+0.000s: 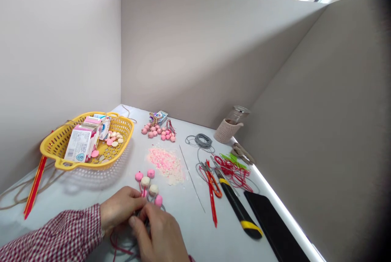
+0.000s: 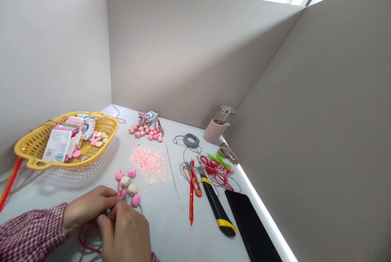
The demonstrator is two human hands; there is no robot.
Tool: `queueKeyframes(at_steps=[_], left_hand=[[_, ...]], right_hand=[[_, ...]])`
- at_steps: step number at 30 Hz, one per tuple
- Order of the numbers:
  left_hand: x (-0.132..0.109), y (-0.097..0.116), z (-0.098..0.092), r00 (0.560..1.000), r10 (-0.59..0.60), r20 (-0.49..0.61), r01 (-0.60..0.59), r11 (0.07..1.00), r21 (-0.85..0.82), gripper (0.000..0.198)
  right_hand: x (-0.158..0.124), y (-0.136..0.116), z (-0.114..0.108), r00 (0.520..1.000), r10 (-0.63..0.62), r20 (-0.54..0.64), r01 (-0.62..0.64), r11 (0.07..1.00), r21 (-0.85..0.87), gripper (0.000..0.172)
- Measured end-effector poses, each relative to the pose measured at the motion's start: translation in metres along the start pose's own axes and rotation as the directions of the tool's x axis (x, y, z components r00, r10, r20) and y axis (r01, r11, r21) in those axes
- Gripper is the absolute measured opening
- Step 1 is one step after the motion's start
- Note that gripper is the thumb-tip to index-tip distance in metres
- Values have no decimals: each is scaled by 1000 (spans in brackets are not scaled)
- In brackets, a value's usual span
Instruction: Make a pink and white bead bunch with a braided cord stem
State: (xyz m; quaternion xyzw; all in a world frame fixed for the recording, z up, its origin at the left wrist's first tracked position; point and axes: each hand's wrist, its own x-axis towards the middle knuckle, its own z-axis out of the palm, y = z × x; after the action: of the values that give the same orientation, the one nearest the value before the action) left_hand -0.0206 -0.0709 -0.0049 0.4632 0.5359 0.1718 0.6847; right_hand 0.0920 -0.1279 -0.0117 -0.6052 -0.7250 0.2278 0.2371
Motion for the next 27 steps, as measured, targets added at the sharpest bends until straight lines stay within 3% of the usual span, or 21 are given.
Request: queueKeyframes(at_steps=[6,9,14,16,18,20,22,24,27], left_hand=[[2,-4,-3,994,-44,100,62,980,-190,38],[0,-2,-5,983,-91,159,123,972,-201,43],[-2,2,-6,979,-77,188,114,974,-194,40],[-3,2,-6,978,-77,196,119,970,-212,41],[-4,1,-7,978,-69,197,111,972,-208,42],[-4,0,-8,980,-64,190,98,980,-176,42],[-4,-2,-10,982,-66,178,91,987,-135,43],[-5,-3,-12,983,-67,171,85,992,-99,44],[-6,-5,-13,981,-71,182,87,993,-80,44]], right_hand=[[-2,-7,17,997,45,62,-41,997,-67,20],[-3,-6,23,993,75,94,-66,993,-96,20],[-8,4,37,992,46,115,-30,990,-137,22],[-12,13,31,984,-46,174,70,988,-139,23],[-15,21,13,941,-170,294,200,977,-76,17],[-17,27,-13,931,-212,297,216,976,18,19],[-15,29,-33,991,-51,126,61,995,-82,15],[-10,28,-39,995,101,11,-95,961,-261,17],[0,25,-28,982,190,0,-172,892,-417,14]])
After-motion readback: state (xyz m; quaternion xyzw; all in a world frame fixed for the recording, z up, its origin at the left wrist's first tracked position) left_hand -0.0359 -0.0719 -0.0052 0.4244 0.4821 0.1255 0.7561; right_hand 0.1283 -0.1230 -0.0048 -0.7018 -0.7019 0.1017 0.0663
